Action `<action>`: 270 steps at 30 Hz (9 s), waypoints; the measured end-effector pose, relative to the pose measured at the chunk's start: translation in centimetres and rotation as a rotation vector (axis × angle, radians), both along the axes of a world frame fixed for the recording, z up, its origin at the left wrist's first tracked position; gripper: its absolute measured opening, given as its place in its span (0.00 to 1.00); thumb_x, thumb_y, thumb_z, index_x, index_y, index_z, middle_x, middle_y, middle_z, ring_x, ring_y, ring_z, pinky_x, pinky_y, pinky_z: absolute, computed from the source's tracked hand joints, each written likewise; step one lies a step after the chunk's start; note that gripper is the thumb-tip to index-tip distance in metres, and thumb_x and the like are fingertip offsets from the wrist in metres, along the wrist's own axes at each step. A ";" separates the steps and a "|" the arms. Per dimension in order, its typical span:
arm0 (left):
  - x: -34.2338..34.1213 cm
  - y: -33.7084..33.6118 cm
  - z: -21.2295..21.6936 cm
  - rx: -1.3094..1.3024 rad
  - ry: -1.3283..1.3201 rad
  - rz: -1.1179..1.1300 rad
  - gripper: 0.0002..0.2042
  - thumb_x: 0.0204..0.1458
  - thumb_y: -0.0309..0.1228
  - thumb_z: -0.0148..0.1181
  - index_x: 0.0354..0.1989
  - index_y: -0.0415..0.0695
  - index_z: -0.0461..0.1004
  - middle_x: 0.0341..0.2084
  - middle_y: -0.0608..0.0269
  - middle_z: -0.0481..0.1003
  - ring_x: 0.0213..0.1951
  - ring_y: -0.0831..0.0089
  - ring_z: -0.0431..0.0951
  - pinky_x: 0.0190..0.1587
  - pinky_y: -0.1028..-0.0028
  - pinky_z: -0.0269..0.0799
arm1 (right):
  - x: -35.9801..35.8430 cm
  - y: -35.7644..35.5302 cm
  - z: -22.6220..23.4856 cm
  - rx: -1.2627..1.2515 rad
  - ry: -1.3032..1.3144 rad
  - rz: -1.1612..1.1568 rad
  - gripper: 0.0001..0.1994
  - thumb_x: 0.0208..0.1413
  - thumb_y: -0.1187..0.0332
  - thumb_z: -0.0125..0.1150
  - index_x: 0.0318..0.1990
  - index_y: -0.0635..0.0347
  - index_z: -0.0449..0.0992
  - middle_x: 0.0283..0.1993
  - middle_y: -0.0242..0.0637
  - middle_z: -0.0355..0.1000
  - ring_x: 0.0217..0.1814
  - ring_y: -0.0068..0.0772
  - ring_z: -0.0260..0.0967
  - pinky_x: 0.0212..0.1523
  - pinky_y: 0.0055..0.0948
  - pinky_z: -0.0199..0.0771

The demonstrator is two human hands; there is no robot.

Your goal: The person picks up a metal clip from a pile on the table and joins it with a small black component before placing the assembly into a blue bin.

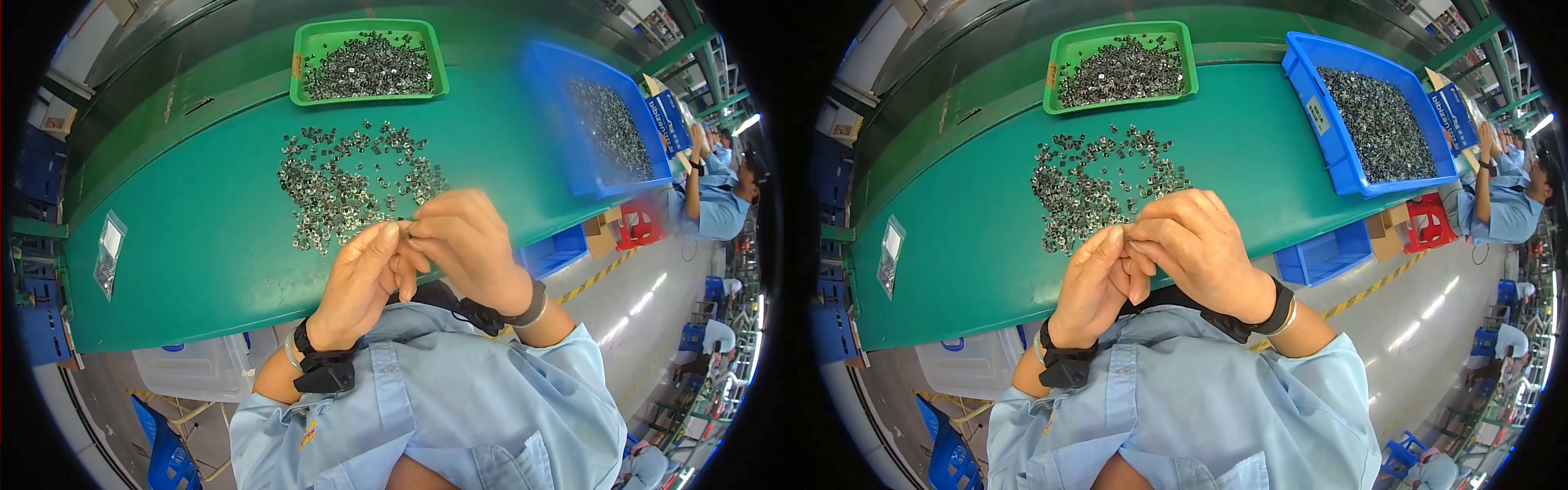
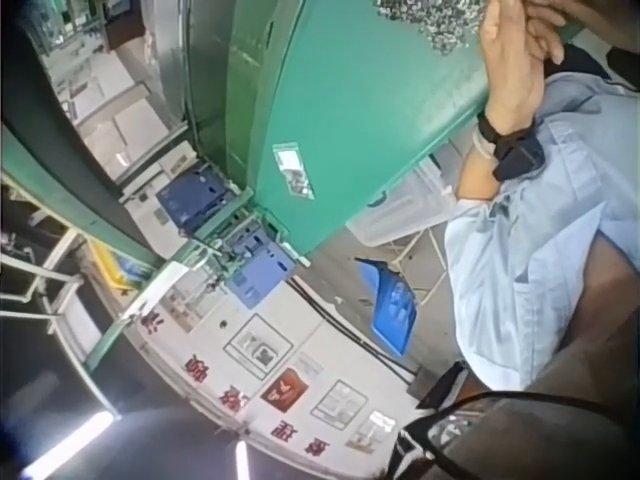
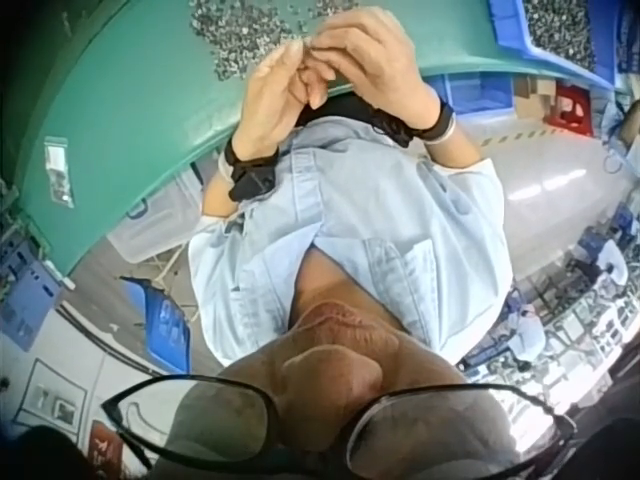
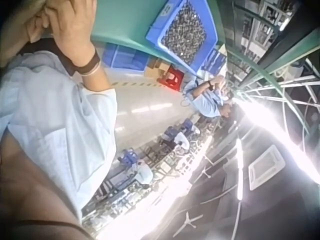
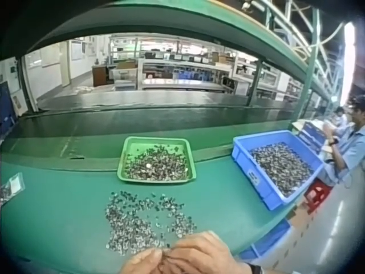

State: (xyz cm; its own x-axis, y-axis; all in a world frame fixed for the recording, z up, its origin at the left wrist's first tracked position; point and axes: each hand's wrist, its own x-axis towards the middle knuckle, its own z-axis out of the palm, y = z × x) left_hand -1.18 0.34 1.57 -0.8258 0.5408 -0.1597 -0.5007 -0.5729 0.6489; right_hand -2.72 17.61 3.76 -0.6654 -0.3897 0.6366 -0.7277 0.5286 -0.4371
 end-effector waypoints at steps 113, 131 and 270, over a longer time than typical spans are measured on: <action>-0.4 -0.2 -1.3 0.052 0.054 0.111 0.08 0.61 0.31 0.45 0.43 0.41 0.65 0.27 0.61 0.70 0.22 0.76 0.69 0.24 0.76 0.67 | -12.9 1.4 3.8 -0.218 -0.434 -0.093 0.05 0.54 0.71 0.58 0.36 0.63 0.72 0.35 0.32 0.72 0.37 0.22 0.69 0.40 0.22 0.70; -0.4 -0.8 -2.0 0.123 0.069 -0.009 0.07 0.61 0.27 0.44 0.44 0.41 0.65 0.28 0.61 0.71 0.25 0.77 0.72 0.28 0.77 0.69 | -8.4 5.4 -0.8 0.337 -0.418 -0.007 0.07 0.47 0.74 0.62 0.35 0.60 0.76 0.33 0.34 0.69 0.37 0.35 0.67 0.39 0.30 0.68; 0.5 -1.0 -0.6 -0.236 0.209 0.040 0.09 0.59 0.32 0.50 0.38 0.38 0.70 0.32 0.62 0.74 0.28 0.79 0.72 0.31 0.78 0.68 | 0.7 0.8 -0.5 -0.093 -0.189 0.153 0.11 0.40 0.77 0.67 0.33 0.58 0.73 0.33 0.35 0.71 0.34 0.37 0.69 0.33 0.31 0.68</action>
State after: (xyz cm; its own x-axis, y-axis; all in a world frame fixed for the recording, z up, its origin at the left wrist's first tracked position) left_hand -0.67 -0.64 0.98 -0.8738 0.4756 -0.1014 -0.3227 -0.4111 0.8526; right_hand -2.07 18.38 3.27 -0.7139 -0.4404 0.5445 -0.6968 0.3695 -0.6147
